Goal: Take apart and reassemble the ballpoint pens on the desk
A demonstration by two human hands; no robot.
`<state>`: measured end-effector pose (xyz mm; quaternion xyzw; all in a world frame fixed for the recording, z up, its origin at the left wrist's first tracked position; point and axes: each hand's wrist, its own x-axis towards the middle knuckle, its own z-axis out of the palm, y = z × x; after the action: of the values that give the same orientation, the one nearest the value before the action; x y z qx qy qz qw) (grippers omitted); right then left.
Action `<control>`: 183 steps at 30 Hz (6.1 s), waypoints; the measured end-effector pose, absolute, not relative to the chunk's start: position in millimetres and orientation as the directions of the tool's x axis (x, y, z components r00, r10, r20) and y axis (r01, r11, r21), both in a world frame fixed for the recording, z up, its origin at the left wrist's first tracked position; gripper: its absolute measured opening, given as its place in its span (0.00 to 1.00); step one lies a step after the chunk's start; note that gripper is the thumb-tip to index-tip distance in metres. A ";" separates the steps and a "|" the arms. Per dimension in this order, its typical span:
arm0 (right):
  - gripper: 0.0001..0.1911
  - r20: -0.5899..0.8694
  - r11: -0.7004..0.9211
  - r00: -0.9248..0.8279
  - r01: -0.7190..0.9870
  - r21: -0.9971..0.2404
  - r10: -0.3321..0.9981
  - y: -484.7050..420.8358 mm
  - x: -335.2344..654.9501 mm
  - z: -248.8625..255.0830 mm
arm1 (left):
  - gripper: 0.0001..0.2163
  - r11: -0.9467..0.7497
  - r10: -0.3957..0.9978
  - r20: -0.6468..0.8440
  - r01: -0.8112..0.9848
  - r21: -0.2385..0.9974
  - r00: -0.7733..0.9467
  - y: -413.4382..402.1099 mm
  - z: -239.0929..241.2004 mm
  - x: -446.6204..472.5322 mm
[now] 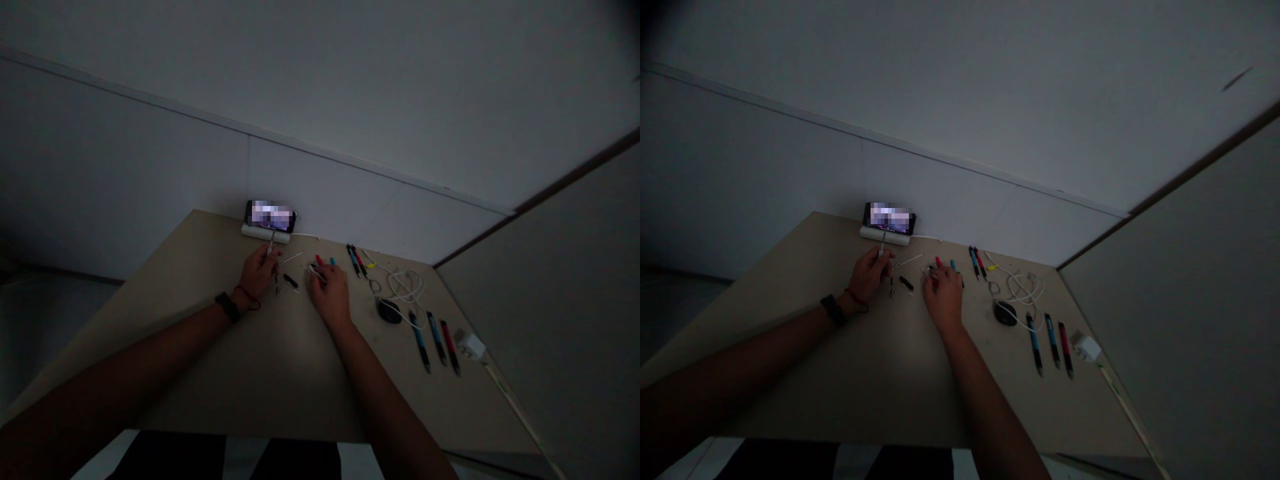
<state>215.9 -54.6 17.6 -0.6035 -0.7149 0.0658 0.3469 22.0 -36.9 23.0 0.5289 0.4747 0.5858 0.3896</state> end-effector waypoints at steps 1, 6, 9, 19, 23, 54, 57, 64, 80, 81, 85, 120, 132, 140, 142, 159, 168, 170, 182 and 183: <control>0.14 0.419 0.249 -0.026 0.838 -0.486 0.908 -53.3 218.8 16.6 | 0.16 -0.246 0.959 0.249 0.042 0.968 -0.134 -36.7 22.6 22.1; 0.18 0.355 0.215 -0.067 0.892 -0.398 0.933 -52.2 224.2 8.3 | 0.15 -0.255 0.959 0.258 0.040 0.966 -0.112 -36.7 21.6 22.5; 0.19 0.340 0.239 -0.099 0.885 -0.400 0.935 -53.3 223.5 5.2 | 0.15 -0.251 0.963 0.253 0.035 0.967 -0.098 -36.9 22.0 23.4; 0.15 0.361 0.257 -0.103 0.876 -0.409 0.927 -53.3 221.5 5.2 | 0.16 -0.249 0.964 0.252 0.044 0.968 -0.081 -37.4 23.0 22.5; 0.13 0.329 0.216 -0.081 0.891 -0.400 0.941 -51.5 223.3 7.5 | 0.15 -0.265 0.960 0.268 0.043 0.963 -0.082 -37.5 23.3 21.6; 0.10 0.342 0.261 0.120 0.432 -0.863 0.932 -47.1 218.9 19.9 | 0.16 -0.272 0.962 0.272 0.088 0.958 0.013 -38.9 19.9 24.8; 0.23 0.169 0.149 0.109 0.176 -0.973 0.979 -43.1 216.5 9.8 | 0.17 -0.290 0.957 0.284 0.122 0.949 0.064 -39.3 18.6 24.7; 0.16 -0.073 -0.050 0.090 -0.233 -0.971 0.993 -39.1 212.2 6.0 | 0.17 -0.343 0.936 0.313 0.211 0.915 0.161 -40.4 18.8 23.6; 0.16 0.069 0.067 0.014 -0.489 -0.870 0.998 -55.6 210.3 49.1 | 0.16 -0.417 0.900 0.321 0.362 0.834 0.296 -42.8 20.4 24.9; 0.16 0.069 0.070 0.020 -0.487 -0.871 0.997 -55.6 209.9 49.0 | 0.16 -0.423 0.896 0.323 0.365 0.829 0.305 -42.7 20.3 24.9; 0.16 0.070 0.073 0.024 -0.472 -0.878 0.997 -55.5 208.2 47.8 | 0.15 -0.457 0.878 0.340 0.380 0.804 0.338 -42.9 20.6 24.6; 0.19 0.098 0.083 -0.034 -0.320 -0.944 0.995 -55.2 199.1 38.0 | 0.15 -0.474 0.867 0.331 0.415 0.777 0.372 -42.1 19.6 24.0; 0.09 0.183 0.179 -0.053 -0.082 -0.981 0.982 -55.3 193.6 29.4 | 0.14 -0.501 0.839 0.329 0.379 0.778 0.434 -40.9 20.0 22.1; 0.11 0.204 0.203 -0.015 -0.051 -0.978 0.979 -54.5 194.3 28.8 | 0.16 -0.512 0.834 0.342 0.376 0.772 0.433 -39.7 18.1 22.1; 0.15 0.200 0.198 -0.010 -0.081 -0.977 0.980 -55.1 194.4 30.1 | 0.17 -0.504 0.839 0.330 0.387 0.772 0.433 -40.6 18.7 22.3; 0.13 0.227 0.228 -0.013 0.073 -0.971 0.974 -54.8 197.1 31.4 | 0.17 -0.553 0.803 0.340 0.399 0.732 0.489 -38.9 15.5 21.4; 0.19 0.241 0.241 -0.022 0.146 -0.959 0.970 -53.1 197.6 25.8 | 0.17 -0.574 0.787 0.354 0.392 0.719 0.506 -40.9 15.7 21.4; 0.19 0.239 0.238 -0.011 0.146 -0.960 0.971 -53.4 196.6 26.2 | 0.17 -0.578 0.784 0.356 0.387 0.719 0.509 -41.5 17.5 21.7; 0.19 0.196 0.184 -0.110 -0.109 -0.977 0.974 -54.7 199.9 29.4 | 0.17 -0.545 0.816 0.363 0.394 0.740 0.449 -40.9 16.4 21.6; 0.18 0.195 0.185 -0.101 -0.100 -0.978 0.976 -54.5 199.7 29.5 | 0.17 -0.544 0.817 0.362 0.394 0.741 0.448 -41.2 16.6 21.6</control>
<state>199.7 -54.5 29.5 -0.3984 -0.5492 0.4987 0.5394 21.6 -41.2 16.6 0.7997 0.3785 0.3641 0.2909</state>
